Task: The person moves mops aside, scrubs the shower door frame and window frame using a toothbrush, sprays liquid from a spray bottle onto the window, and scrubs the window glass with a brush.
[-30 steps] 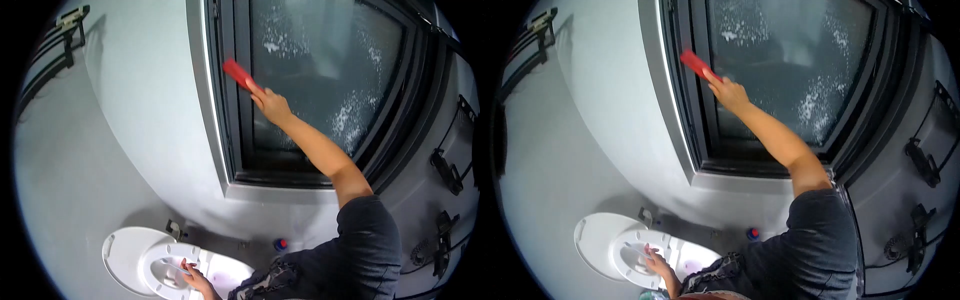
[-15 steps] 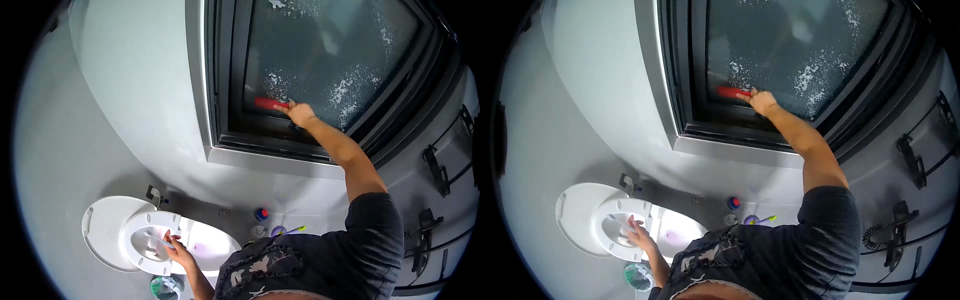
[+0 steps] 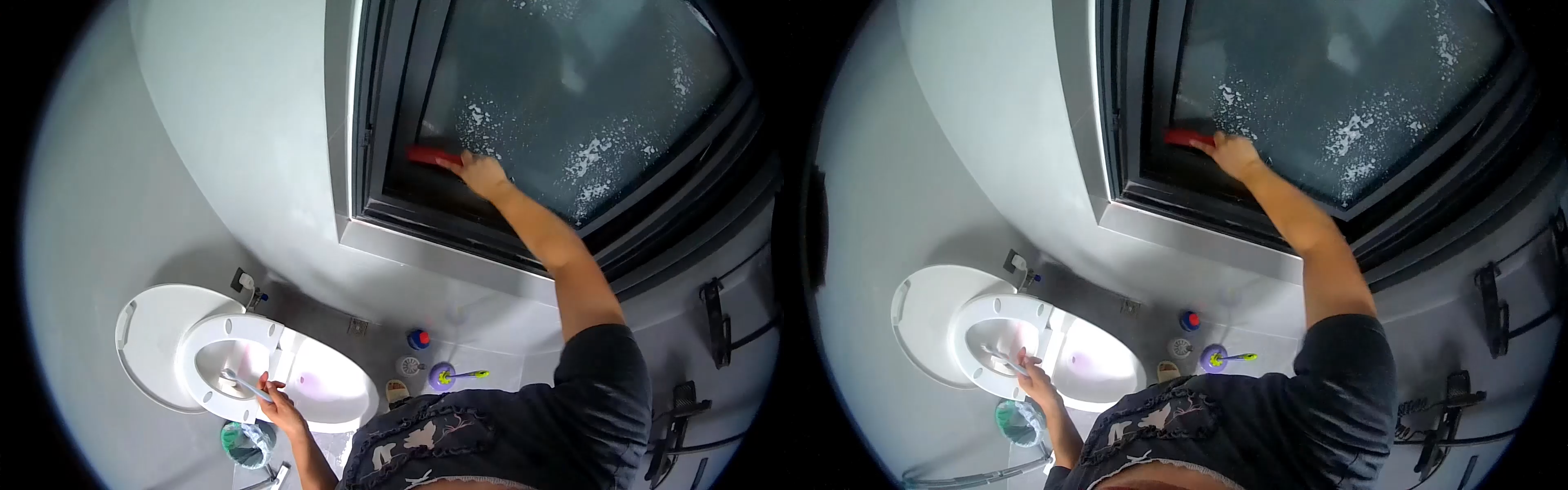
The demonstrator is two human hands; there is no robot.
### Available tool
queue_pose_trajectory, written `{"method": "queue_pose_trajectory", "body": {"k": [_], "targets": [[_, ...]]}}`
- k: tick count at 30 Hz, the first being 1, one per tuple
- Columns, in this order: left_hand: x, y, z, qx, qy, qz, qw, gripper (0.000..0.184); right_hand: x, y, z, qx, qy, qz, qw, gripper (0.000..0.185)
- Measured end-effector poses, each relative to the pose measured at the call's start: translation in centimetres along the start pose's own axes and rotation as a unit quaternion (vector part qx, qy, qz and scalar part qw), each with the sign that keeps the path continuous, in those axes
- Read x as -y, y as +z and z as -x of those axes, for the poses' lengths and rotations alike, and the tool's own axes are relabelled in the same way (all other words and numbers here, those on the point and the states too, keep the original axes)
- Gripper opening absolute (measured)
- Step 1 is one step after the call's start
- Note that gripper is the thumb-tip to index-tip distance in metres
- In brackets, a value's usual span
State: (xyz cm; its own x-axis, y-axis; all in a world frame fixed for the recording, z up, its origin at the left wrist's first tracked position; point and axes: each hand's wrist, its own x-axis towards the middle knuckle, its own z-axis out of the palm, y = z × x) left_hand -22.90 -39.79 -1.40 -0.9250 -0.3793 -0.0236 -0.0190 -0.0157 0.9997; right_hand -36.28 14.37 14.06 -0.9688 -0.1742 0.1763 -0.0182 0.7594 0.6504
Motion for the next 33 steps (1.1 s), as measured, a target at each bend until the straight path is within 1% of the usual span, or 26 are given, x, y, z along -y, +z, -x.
{"method": "queue_pose_trajectory", "body": {"k": [1, 2, 3, 4, 5, 6, 7, 8, 10, 11, 13, 14, 15, 16, 17, 19, 21, 22, 25, 26, 27, 28, 29, 31, 32, 33], "targets": [[-0.3, 0.0, 0.0, 0.002, 0.004, 0.003, 1.000, 0.024, -1.1, -2.1, -1.0, -0.021, -0.001, 0.029, 0.999, 0.066], [-0.6, 0.0, 0.2, 0.003, 0.000, -0.001, 1.000, 0.024, -2.5, -4.5, -2.0, -0.065, 0.048, -0.004, 0.997, 0.066], [-0.8, 0.4, 0.1, 0.001, 0.000, 0.002, 1.000, 0.024, -3.5, -6.1, -3.3, -0.135, 0.101, -0.007, 0.986, 0.066], [-0.9, 0.7, -0.1, -0.001, 0.000, 0.002, 1.000, 0.024, -3.3, -6.2, -4.3, -0.138, 0.097, -0.009, 0.986, 0.066], [-0.2, 1.0, -0.1, -0.010, 0.021, -0.003, 1.000, 0.025, -2.5, -6.1, -4.6, -0.121, 0.126, -0.051, 0.983, 0.067], [-0.8, 1.4, 0.0, 0.000, 0.021, -0.016, 1.000, 0.025, -1.6, -5.8, -4.2, -0.102, 0.159, -0.094, 0.977, 0.067], [-1.1, 1.7, 0.5, 0.004, 0.012, -0.008, 1.000, 0.025, 0.0, -1.5, -3.2, -0.069, 0.111, -0.023, 0.991, 0.065], [-1.4, 2.1, 0.7, 0.008, 0.003, 0.004, 1.000, 0.025, 1.9, -0.7, -1.7, -0.019, 0.034, 0.013, 0.999, 0.056], [-0.7, 1.5, 1.0, 0.009, 0.006, -0.005, 1.000, 0.025, 2.7, -0.4, -0.2, 0.106, -0.015, -0.068, 0.992, 0.050], [-0.1, 1.3, 1.1, 0.005, 0.012, -0.008, 1.000, 0.025, 1.6, -0.4, -0.5, 0.105, -0.015, -0.065, 0.992, 0.050], [0.7, 0.3, 1.0, -0.001, 0.018, -0.010, 1.000, 0.025, -2.8, -4.6, -1.6, 0.045, 0.022, 0.056, 0.997, 0.049], [0.8, 0.1, 1.0, -0.006, 0.030, -0.015, 0.999, 0.025, -6.2, -8.8, -1.2, -0.018, 0.082, 0.058, 0.995, 0.051], [1.4, -0.4, 0.8, -0.019, -0.002, 0.004, 1.000, 0.025, -9.7, -13.1, -0.9, -0.081, 0.141, 0.051, 0.985, 0.054], [1.0, -0.4, 0.7, -0.030, -0.009, 0.001, 0.999, 0.025, -12.3, -15.9, -0.4, -0.126, 0.258, 0.003, 0.958, 0.059], [1.1, -0.4, 0.5, -0.025, -0.006, 0.002, 1.000, 0.026, -12.5, -15.3, 0.3, -0.125, 0.257, 0.007, 0.958, 0.059], [1.1, 0.0, 0.5, -0.015, -0.006, 0.002, 1.000, 0.028, -11.4, -11.7, 2.6, -0.030, 0.170, 0.028, 0.985, 0.061], [0.7, 1.4, 0.6, -0.006, -0.025, 0.033, 0.999, 0.029, -9.5, -5.5, 5.3, 0.052, 0.023, 0.067, 0.996, 0.066], [0.7, 1.4, 0.5, 0.000, -0.025, 0.036, 0.999, 0.029, -8.7, -2.8, 6.6, 0.088, -0.077, 0.095, 0.989, 0.068], [1.4, 2.1, 0.0, -0.004, -0.018, 0.043, 0.999, 0.025, -10.9, -8.5, 5.3, 0.091, -0.032, 0.123, 0.988, 0.070], [1.9, 2.1, -0.3, 0.004, -0.009, 0.053, 0.999, 0.025, -13.0, -10.8, 4.1, -0.001, 0.052, 0.142, 0.988, 0.069], [1.7, 2.5, -0.2, 0.010, -0.011, 0.049, 0.999, 0.025, -14.7, -13.7, 3.1, -0.088, 0.153, 0.113, 0.978, 0.064], [1.3, 2.9, -0.3, 0.016, -0.010, 0.045, 0.999, 0.025, -15.3, -12.5, 2.7, -0.088, 0.153, 0.114, 0.978, 0.064], [0.9, 3.6, -0.2, 0.017, -0.009, 0.043, 0.999, 0.025, -15.5, -10.1, 2.6, -0.131, 0.218, 0.015, 0.967, 0.059], [-0.2, 4.6, 0.3, 0.010, -0.013, 0.046, 0.999, 0.024, -11.6, -6.8, 6.0, 0.036, 0.085, 0.058, 0.994, 0.058], [0.2, 4.5, 0.2, 0.017, -0.010, 0.048, 0.999, 0.024, -9.7, -5.2, 7.7, 0.111, 0.013, 0.062, 0.992, 0.058], [0.8, 4.0, 0.2, 0.021, 0.008, 0.037, 0.999, 0.025, -9.9, -3.3, 10.2, 0.127, -0.035, 0.066, 0.989, 0.062]]}}
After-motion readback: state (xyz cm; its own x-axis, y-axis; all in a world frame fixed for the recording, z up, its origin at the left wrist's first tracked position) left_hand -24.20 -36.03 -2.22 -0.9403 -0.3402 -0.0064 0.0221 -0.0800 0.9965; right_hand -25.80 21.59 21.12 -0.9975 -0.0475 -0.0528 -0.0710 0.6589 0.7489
